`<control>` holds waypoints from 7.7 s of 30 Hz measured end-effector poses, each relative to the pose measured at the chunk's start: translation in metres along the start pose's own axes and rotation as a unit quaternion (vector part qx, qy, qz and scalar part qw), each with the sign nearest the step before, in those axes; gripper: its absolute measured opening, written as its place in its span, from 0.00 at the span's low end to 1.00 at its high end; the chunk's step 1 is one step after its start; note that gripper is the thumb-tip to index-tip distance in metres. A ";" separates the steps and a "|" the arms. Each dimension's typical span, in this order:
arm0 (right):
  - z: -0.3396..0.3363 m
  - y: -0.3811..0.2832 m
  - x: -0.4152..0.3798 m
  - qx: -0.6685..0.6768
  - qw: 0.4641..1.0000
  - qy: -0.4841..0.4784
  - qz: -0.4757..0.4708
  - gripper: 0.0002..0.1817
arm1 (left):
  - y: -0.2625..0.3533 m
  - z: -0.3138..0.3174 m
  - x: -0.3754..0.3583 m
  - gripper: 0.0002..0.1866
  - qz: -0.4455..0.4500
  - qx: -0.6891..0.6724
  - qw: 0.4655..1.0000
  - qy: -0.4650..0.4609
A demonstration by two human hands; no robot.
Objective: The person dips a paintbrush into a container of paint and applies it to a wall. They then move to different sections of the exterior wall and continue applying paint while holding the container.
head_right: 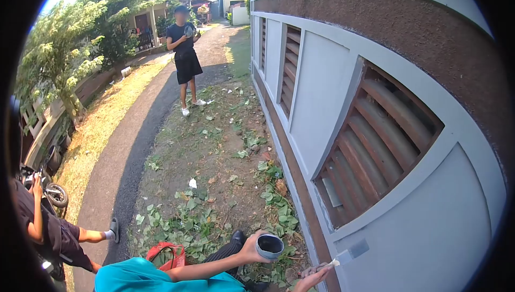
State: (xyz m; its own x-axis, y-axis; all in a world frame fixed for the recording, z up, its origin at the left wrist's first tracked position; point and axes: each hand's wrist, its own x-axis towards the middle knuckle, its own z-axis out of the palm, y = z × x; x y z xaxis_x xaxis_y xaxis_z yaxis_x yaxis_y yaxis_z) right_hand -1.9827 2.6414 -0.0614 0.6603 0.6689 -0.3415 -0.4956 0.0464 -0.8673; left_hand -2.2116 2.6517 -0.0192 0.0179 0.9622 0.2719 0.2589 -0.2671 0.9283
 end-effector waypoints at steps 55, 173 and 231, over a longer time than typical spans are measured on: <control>-0.137 0.002 -0.014 -0.269 0.957 0.080 0.074 0.37 | 0.009 0.024 -0.028 0.41 -0.012 -0.032 0.999 -0.026; -0.390 0.048 -0.349 -0.027 0.949 0.309 0.053 0.20 | -0.006 0.057 -0.212 0.39 -0.036 -0.176 0.973 -0.148; -0.563 -0.077 -0.354 0.067 0.850 0.495 -0.169 0.30 | 0.077 0.275 -0.360 0.47 -0.030 -0.167 0.872 -0.460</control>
State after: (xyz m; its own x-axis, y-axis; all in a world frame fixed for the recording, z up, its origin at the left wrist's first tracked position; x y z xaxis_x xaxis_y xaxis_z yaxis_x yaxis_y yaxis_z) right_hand -1.8607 1.9827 -0.0779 0.8963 -0.3475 -0.2755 -0.1989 0.2401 -0.9501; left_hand -1.9323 2.2994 -0.1151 0.8203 0.5702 0.0448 -0.0065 -0.0691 0.9976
